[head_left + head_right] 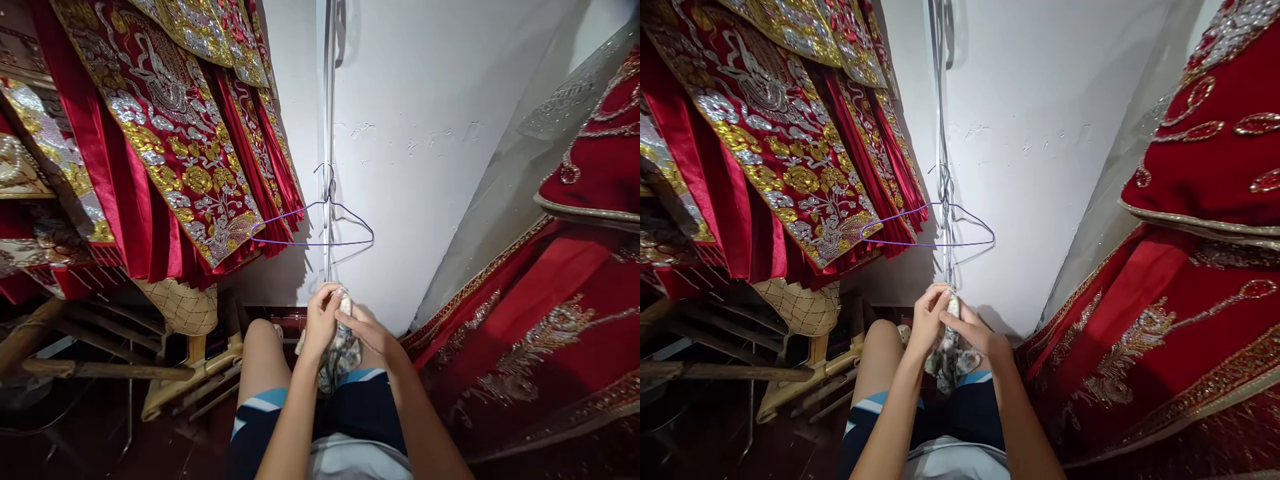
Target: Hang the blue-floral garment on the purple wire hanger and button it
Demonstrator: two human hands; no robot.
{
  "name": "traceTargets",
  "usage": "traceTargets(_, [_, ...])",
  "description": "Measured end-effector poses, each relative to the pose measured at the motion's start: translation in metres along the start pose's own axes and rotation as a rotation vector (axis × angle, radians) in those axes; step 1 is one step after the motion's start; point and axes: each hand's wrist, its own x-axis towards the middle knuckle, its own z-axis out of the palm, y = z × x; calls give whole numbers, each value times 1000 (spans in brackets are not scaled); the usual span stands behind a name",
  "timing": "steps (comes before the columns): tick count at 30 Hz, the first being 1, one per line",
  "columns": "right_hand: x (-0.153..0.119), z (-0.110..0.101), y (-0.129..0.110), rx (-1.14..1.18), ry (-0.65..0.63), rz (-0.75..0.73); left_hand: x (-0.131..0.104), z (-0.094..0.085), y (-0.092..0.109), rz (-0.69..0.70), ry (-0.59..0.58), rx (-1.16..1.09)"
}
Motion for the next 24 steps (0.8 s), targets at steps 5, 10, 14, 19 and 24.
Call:
traceTargets(5, [8,-3,-15,-139,-164,166,-9,-38,-9,-132,-147,93])
traceTargets(10, [49,-28,-47,-263,124,-270,-25,-79,-14,-348,-622,315])
traceTargets(14, [110,-41,-60,-224,438,-472,-11,-102,-3,-378,-537,601])
traceTargets(19, [157,-46,-45,-367,399,-242,27,-132,24,-362,-456,1043])
traceTargets(24, [134,-60,-44,-410,438,-281,54,-157,60,-131,-362,1102])
